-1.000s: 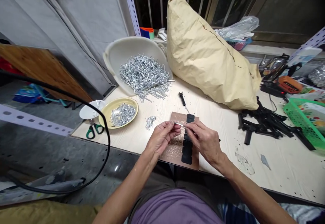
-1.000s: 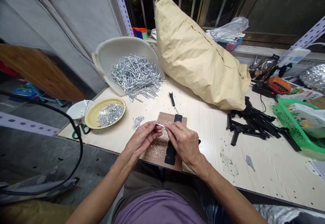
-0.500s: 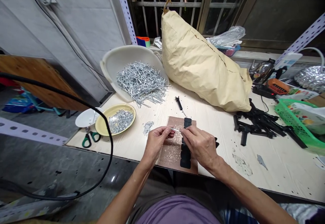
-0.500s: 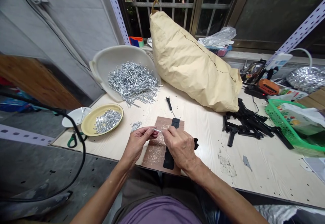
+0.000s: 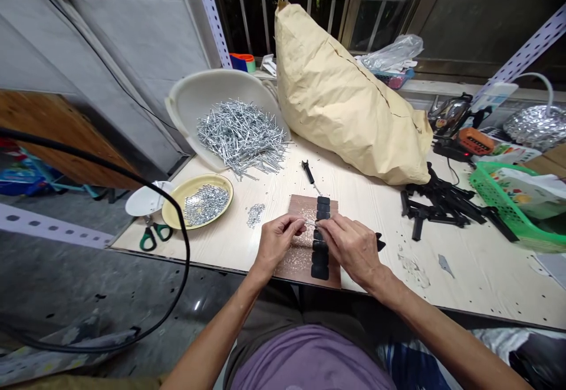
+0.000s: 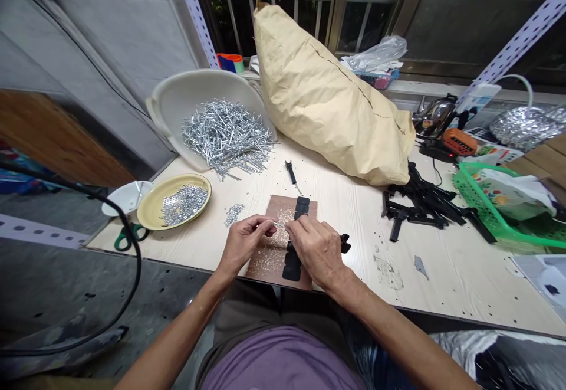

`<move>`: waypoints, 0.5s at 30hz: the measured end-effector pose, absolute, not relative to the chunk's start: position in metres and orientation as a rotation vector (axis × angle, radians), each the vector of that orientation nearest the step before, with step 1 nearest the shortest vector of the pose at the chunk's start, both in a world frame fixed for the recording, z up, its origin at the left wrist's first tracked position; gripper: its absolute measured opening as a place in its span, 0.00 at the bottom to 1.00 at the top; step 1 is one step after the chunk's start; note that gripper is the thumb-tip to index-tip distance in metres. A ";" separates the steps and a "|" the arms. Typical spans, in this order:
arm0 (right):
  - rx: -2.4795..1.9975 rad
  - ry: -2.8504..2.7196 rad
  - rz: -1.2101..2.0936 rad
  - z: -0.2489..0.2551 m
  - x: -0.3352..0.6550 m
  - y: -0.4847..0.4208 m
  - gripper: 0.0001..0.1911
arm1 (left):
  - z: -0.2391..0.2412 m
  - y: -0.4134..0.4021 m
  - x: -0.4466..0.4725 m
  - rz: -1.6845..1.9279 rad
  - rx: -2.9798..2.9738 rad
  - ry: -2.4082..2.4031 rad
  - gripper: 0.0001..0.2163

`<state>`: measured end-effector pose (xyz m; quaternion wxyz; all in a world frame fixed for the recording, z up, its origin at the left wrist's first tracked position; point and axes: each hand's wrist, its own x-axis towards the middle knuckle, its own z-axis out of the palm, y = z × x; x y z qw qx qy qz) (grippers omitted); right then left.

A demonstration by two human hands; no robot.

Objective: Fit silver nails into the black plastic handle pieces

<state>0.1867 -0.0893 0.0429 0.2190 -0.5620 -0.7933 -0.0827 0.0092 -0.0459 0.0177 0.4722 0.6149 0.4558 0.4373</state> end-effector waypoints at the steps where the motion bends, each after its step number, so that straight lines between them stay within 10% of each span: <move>1: -1.577 -2.183 -0.131 0.042 0.188 -0.090 0.12 | 0.017 -0.046 0.009 1.089 1.566 1.118 0.10; 10: -1.531 -1.848 0.700 0.032 0.198 -0.083 0.14 | 0.027 -0.049 0.018 1.046 1.483 1.125 0.10; 15: -1.537 -1.996 0.271 0.032 0.195 -0.091 0.11 | 0.024 -0.047 0.020 0.983 1.185 1.083 0.13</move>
